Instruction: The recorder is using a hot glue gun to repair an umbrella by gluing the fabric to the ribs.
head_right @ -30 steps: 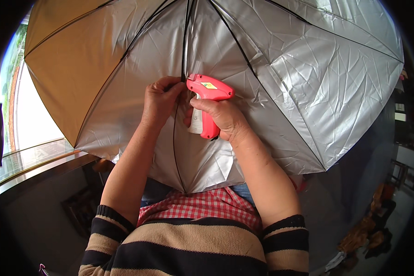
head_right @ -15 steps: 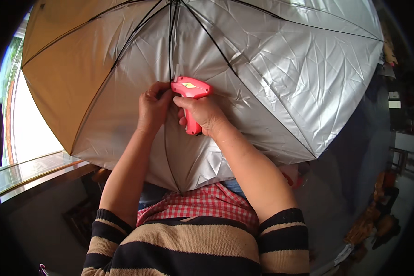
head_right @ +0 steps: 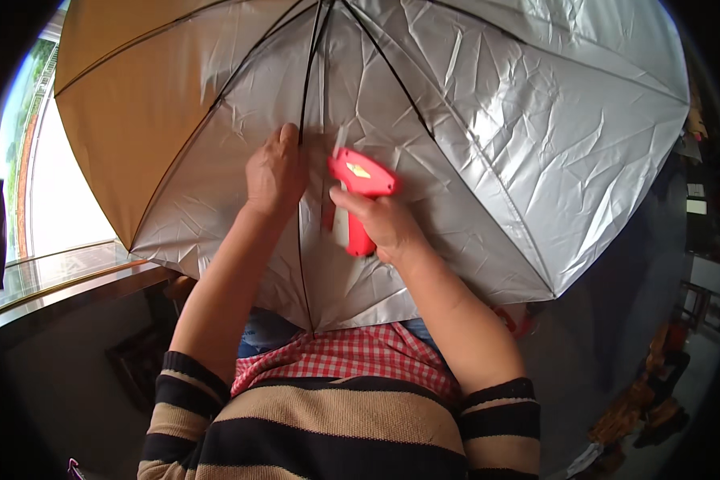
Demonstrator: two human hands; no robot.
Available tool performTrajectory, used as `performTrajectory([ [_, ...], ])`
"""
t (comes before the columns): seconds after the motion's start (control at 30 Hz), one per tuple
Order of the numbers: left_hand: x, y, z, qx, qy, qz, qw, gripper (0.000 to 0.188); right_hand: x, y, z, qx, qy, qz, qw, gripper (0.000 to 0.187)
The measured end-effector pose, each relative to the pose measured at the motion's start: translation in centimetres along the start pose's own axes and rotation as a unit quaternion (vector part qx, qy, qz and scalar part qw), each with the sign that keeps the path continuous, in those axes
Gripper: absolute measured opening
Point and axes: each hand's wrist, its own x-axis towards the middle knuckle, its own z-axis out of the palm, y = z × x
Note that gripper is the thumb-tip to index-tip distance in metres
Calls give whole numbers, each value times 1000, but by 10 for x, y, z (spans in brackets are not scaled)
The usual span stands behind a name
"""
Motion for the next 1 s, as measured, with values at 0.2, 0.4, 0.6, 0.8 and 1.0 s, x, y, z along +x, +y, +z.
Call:
performTrajectory([
  [0.2, -6, 9, 17, -253, 87, -66, 961, 10, 40, -2, -3, -10, 24, -88, 996, 27],
  [0.4, -10, 6, 16, -505, 28, -160, 848, 13, 35, 1, -2, -14, -11, -54, 998, 27],
  [0.6, -9, 6, 14, -556, -6, -184, 811, 13, 27, -10, 3, 18, -55, -15, 998, 27],
  [0.8, -9, 5, 15, -571, -9, -189, 799, 12, 23, -10, 6, 17, -47, -30, 998, 27],
  [1.0, -8, 5, 17, -547, -9, -194, 814, 12, 28, -12, 0, 66, -107, 7, 992, 29],
])
